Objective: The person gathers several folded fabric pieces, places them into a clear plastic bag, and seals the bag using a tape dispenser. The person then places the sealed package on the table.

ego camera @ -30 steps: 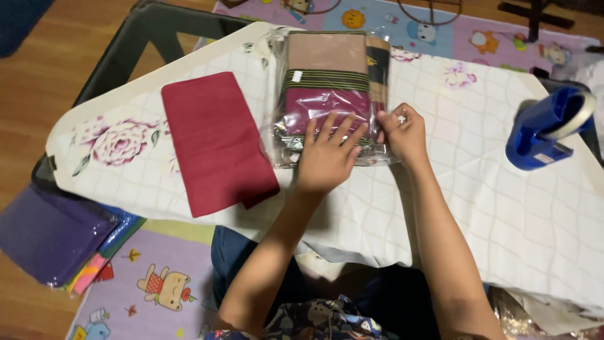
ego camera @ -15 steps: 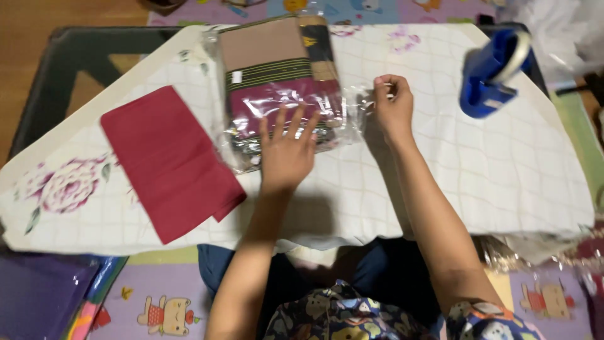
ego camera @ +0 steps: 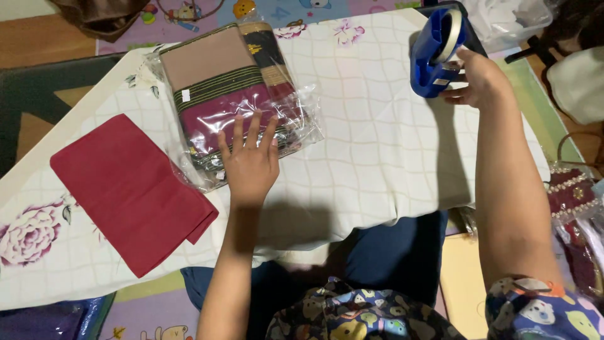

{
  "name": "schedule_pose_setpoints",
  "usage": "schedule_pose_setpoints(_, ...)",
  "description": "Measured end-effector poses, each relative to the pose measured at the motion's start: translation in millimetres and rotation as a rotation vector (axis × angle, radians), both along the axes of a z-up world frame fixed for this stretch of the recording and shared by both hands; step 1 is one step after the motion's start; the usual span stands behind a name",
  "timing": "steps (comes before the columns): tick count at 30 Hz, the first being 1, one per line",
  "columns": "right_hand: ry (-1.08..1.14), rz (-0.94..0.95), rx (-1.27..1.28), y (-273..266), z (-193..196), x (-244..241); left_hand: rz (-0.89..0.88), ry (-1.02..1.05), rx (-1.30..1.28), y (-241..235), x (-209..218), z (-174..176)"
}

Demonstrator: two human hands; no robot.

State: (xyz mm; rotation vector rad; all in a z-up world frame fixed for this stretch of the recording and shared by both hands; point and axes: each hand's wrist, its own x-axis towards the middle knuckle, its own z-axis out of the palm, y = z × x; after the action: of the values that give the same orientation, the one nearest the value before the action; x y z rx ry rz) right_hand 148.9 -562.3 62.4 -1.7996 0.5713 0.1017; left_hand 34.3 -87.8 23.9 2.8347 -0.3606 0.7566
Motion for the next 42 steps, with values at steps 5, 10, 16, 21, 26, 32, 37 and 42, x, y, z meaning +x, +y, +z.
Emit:
schedule_pose_setpoints(5,0.085,-0.005,0.32,-14,-14,17,-0.007,0.0,-0.003,0,-1,2)
schedule_pose_setpoints(10,0.01,-0.197,0.48,-8,-20,19,0.0,0.006,-0.002,1,0,-1)
schedule_pose_setpoints(16,-0.029,-0.198,0.57,-6,-16,10,-0.005,0.009,-0.021,1,0,0)
schedule_pose_setpoints(21,0.025,-0.225,0.58,13,10,-4,-0.011,-0.008,-0.021,1,0,1)
schedule_pose_setpoints(26,-0.002,-0.251,0.574,16,9,-7,-0.001,-0.003,-0.015,0,0,0)
schedule_pose_setpoints(32,-0.009,-0.254,0.545,26,18,-13,0.0,-0.001,-0.016,1,1,-2)
schedule_pose_setpoints(37,-0.082,-0.206,0.554,25,25,-14,0.001,-0.001,-0.02,1,2,-2)
schedule_pose_setpoints(42,-0.158,-0.13,0.492,14,15,-21,-0.002,-0.005,-0.021,-1,1,0)
